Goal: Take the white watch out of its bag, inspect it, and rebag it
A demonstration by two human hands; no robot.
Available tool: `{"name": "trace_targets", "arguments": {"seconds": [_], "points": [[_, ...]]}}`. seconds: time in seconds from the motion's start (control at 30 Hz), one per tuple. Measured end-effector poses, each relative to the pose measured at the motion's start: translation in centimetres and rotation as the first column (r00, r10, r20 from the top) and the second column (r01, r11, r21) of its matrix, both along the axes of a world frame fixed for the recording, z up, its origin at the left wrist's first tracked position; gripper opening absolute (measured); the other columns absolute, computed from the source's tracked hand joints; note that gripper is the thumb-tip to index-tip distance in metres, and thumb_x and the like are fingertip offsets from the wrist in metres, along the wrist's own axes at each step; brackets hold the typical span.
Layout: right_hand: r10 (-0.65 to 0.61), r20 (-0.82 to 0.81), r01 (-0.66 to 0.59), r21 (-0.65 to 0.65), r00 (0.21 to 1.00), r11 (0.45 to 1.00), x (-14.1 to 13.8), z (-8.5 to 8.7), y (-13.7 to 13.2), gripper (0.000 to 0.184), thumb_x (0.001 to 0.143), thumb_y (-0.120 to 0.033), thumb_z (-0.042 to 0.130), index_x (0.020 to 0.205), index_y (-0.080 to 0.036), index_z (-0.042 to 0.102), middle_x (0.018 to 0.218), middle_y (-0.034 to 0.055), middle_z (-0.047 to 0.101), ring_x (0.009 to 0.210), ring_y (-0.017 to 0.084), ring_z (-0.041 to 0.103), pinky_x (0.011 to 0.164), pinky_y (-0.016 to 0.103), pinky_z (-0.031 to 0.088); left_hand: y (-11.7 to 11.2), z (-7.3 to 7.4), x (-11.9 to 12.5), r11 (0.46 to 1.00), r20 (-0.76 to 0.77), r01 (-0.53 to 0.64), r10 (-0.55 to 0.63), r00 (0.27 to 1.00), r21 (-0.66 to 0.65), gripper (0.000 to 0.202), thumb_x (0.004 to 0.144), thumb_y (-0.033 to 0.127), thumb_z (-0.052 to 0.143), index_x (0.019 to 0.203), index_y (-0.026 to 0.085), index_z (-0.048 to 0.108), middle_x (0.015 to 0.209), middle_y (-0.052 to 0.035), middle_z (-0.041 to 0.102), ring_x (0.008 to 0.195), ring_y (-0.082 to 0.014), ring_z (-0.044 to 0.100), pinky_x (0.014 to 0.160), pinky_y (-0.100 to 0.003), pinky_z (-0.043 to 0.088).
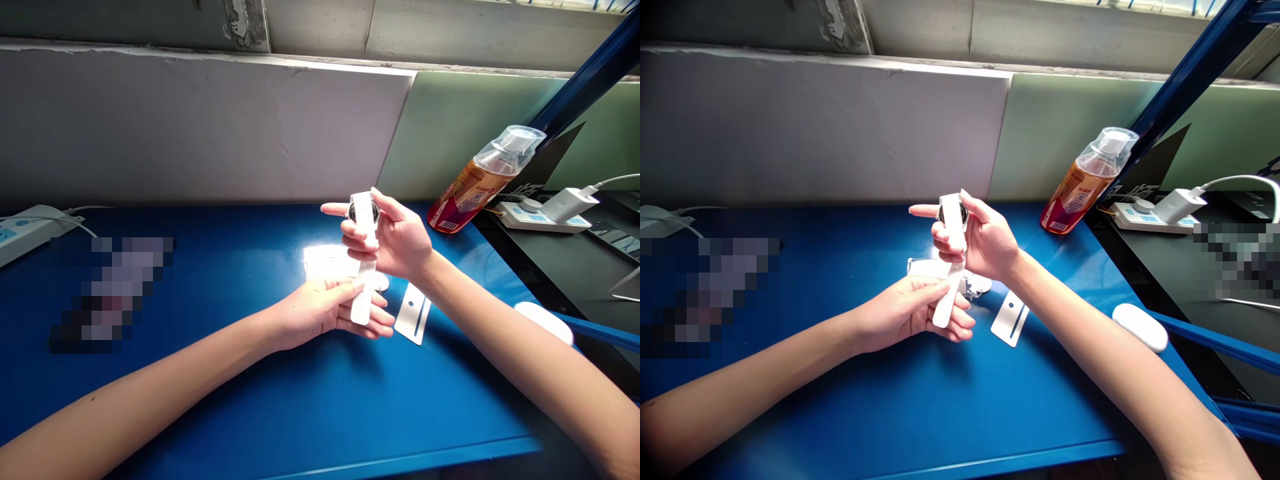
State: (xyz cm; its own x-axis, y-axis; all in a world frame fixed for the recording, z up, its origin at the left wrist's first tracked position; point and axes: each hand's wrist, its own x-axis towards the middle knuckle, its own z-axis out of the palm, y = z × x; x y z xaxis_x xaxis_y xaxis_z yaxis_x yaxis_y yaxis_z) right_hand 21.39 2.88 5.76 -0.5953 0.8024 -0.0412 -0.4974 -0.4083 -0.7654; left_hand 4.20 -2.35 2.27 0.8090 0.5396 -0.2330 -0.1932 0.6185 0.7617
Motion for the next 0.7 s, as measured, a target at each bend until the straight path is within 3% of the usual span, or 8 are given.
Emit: {"name": "trace_targets", "arguments": {"seconds": [0.1, 0.2, 0.3, 0.47, 0.57, 0.7], "points": [[-0.162, -0.005, 0.162, 0.004, 0.987, 0.987, 0.2, 0.4, 0.3, 0.052, 0.101, -0.055, 0.034, 0.1, -0.017, 0.069, 0.06, -0.0044, 0.049, 0.045, 0.008, 0.04, 0.044, 0.021, 0.04, -0.1, 0.1, -0.1, 1.0, 0.042, 0.016, -0.015, 0.999, -0.013, 0.044, 0.088, 0.051, 0.07, 0.098, 0.009, 0.074, 0.093, -0.0161, 0.077, 0.084, -0.0233, 0.076, 0.08, -0.031, 0.059], [-0.339, 0.002, 0.338, 0.055, 0.941, 0.939, 0.4, 0.5, 0.8, 0.037, 0.097, -0.055, 0.05, 0.086, -0.023, 0.065, 0.062, -0.0067, 0.046, 0.048, 0.007, 0.043, 0.05, 0.02, 0.044, -0.3, 0.2, -0.2, 1.0, 0.053, 0.03, -0.029, 0.998, -0.009, 0.064, 0.077, 0.059, 0.078, 0.118, 0.01, 0.069, 0.107, -0.0186, 0.075, 0.094, -0.0257, 0.075, 0.085, -0.034, 0.058], [-0.402, -0.02, 0.401, 0.109, 0.916, 0.91, 0.2, 0.3, 1.0, 0.027, 0.093, -0.049, 0.062, 0.081, -0.024, 0.062, 0.066, -0.0077, 0.053, 0.053, 0.005, 0.052, 0.059, 0.018, 0.049, -0.4, 0.4, -0.2, 1.0, 0.032, -0.012, 0.012, 0.999, -0.019, 0.076, 0.076, 0.053, 0.081, 0.135, 0.014, 0.056, 0.125, -0.0219, 0.068, 0.102, -0.0278, 0.073, 0.091, -0.038, 0.056], [-0.268, 0.04, 0.252, 0.231, 0.963, 0.94, -0.7, 0.0, -0.1, 0.031, 0.079, -0.049, 0.079, 0.09, -0.021, 0.07, 0.082, -0.0027, 0.072, 0.073, 0.009, 0.069, 0.07, 0.021, 0.057, -0.1, 0.7, 0.0, 0.986, 0.027, -0.167, 0.167, 0.986, -0.006, 0.058, 0.083, 0.043, 0.078, 0.129, 0.015, 0.057, 0.125, -0.0202, 0.068, 0.101, -0.0272, 0.073, 0.09, -0.037, 0.057], [-0.161, 0.141, 0.111, 0.309, 0.977, 0.945, -1.0, -0.1, -0.9, 0.034, 0.082, -0.049, 0.076, 0.099, -0.02, 0.074, 0.094, 0.0025, 0.077, 0.083, 0.014, 0.072, 0.076, 0.027, 0.059, 0.1, 0.9, 0.1, 0.974, 0.021, -0.218, 0.217, 0.976, 0.055, 0.045, 0.087, 0.035, 0.076, 0.125, 0.015, 0.06, 0.121, -0.0165, 0.069, 0.103, -0.0269, 0.073, 0.089, -0.036, 0.058], [-0.255, 0.275, 0.098, 0.479, 0.927, 0.872, -0.8, -0.1, -1.1, 0.028, 0.086, -0.045, 0.072, 0.1, -0.022, 0.078, 0.102, 0.0038, 0.078, 0.093, 0.019, 0.071, 0.078, 0.031, 0.057, 0.2, 0.8, 0.3, 0.967, -0.042, -0.241, 0.245, 0.969, 0.088, 0.033, 0.086, 0.03, 0.078, 0.112, 0.013, 0.067, 0.108, -0.0127, 0.074, 0.096, -0.0233, 0.074, 0.086, -0.033, 0.058]]}}
